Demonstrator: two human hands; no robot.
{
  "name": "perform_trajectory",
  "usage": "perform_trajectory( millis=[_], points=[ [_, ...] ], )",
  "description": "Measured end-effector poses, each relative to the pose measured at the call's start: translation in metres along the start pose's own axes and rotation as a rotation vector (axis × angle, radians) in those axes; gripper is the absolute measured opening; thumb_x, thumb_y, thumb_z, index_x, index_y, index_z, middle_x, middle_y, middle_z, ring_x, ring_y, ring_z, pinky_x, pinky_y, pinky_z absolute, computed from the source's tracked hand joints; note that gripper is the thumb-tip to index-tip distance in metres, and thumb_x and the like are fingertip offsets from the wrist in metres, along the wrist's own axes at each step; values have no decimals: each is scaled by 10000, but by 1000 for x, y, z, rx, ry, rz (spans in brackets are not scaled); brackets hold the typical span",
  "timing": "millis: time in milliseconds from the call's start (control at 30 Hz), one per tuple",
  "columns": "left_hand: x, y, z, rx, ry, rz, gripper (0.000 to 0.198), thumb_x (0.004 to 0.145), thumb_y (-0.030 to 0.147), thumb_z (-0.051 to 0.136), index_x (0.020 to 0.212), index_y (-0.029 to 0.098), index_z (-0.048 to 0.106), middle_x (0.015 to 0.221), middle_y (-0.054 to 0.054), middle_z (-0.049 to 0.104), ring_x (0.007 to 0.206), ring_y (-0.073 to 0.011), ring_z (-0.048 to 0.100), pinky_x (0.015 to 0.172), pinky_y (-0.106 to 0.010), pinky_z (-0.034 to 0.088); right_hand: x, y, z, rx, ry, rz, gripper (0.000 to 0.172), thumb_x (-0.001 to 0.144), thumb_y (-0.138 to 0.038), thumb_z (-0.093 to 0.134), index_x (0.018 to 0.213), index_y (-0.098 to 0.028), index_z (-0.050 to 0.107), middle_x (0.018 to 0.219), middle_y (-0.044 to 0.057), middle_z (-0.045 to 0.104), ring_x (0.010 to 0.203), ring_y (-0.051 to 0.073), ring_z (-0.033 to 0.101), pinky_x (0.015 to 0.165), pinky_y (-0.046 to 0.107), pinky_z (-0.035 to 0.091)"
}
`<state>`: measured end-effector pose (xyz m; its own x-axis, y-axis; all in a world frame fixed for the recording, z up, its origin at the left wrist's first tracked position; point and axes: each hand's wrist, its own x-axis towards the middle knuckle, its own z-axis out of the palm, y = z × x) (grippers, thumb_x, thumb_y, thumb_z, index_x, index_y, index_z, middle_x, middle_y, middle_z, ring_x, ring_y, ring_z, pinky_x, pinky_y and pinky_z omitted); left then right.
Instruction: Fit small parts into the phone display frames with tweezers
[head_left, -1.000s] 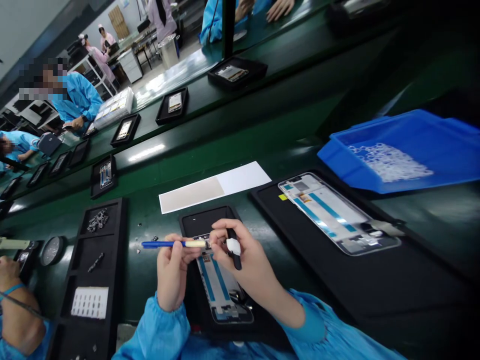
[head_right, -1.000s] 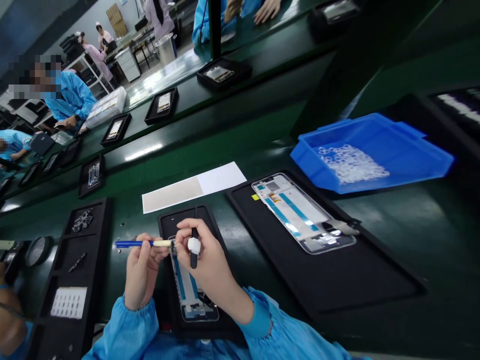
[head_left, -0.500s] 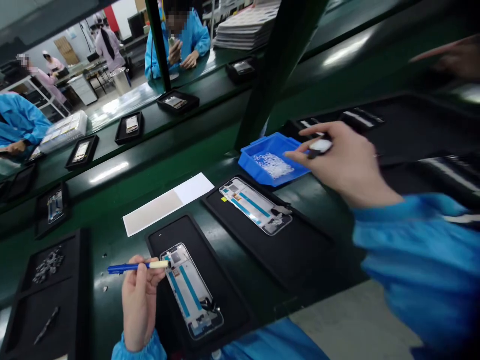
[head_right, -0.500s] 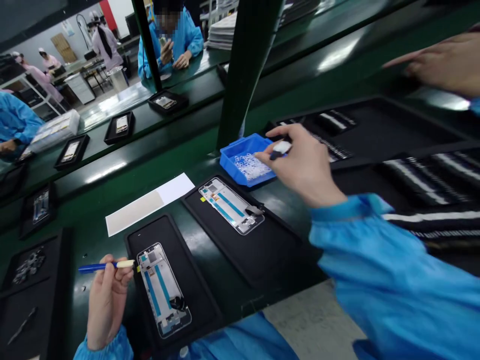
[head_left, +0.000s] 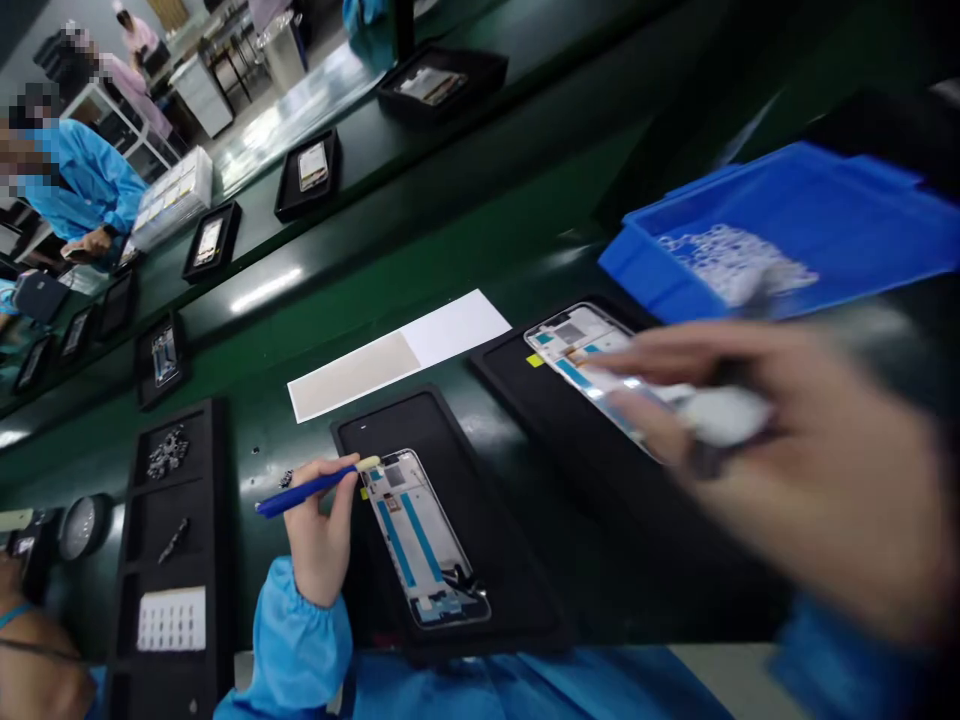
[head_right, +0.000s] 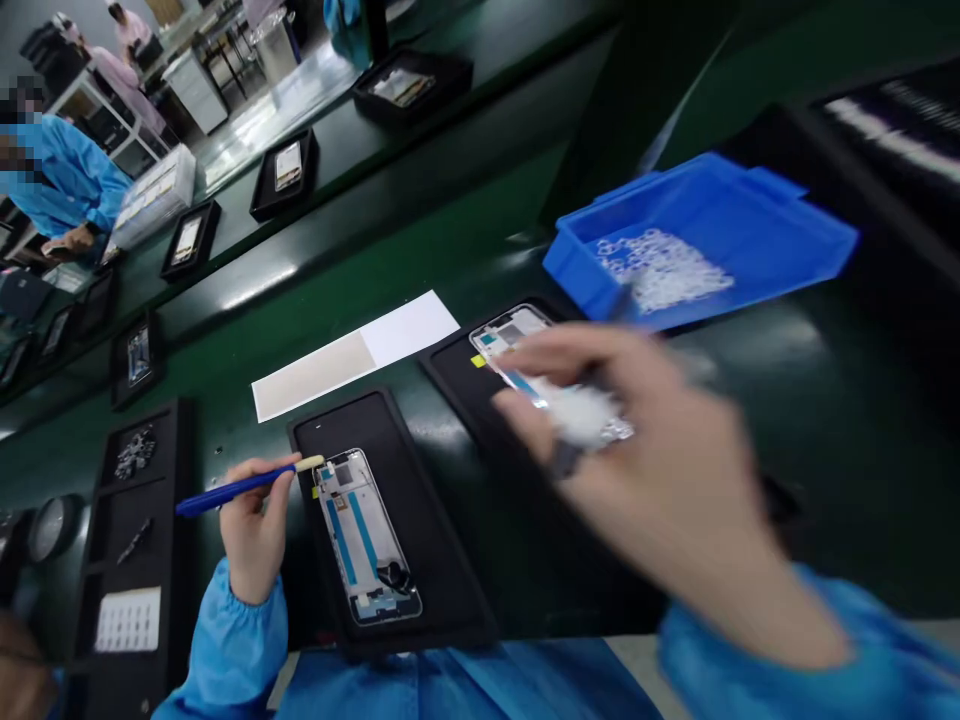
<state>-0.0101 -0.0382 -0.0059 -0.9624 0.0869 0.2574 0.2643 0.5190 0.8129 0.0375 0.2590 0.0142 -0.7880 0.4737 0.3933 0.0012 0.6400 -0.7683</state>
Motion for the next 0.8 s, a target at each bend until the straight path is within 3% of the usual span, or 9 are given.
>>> perform_trajectory(
  millis=[100,200,267,500,800],
  points=[
    [9,5,5,161,-109,104,112,908,288,631,974,198,622,969,-83,728,956,-229,716,844,-387,581,-37,-18,47,153,-288,-143,165,962,-259,502,1086,-236,609,1043,63,709,939,245,680,802,415,570],
    [14,11,9,239,-182,169,96,915,290,616,966,210,628,937,-64,729,906,-214,725,804,-349,591,-54,-17,85,162,-358,-214,260,935,-130,445,1125,-225,595,1017,69,709,912,260,663,896,490,530],
    [15,14,11,261,-207,188,96,917,288,614,969,207,620,923,-62,733,877,-209,733,759,-321,598,-58,-11,98,154,-390,-232,305,916,-96,435,1142,-229,590,1007,64,709,899,263,646,971,537,482],
    [16,20,14,290,-241,228,109,914,242,624,1016,210,600,945,-50,740,874,-198,739,746,-304,607,-64,-7,98,146,-426,-237,255,953,-162,471,1179,-218,575,1013,84,705,968,291,606,993,565,462],
    [19,26,15,312,-304,222,96,928,244,597,1017,212,613,958,-57,729,892,-194,728,766,-304,603,-67,-6,99,127,-454,-210,381,879,-76,492,1221,-213,591,1041,96,705,1068,306,596,1015,569,445]
  ],
)
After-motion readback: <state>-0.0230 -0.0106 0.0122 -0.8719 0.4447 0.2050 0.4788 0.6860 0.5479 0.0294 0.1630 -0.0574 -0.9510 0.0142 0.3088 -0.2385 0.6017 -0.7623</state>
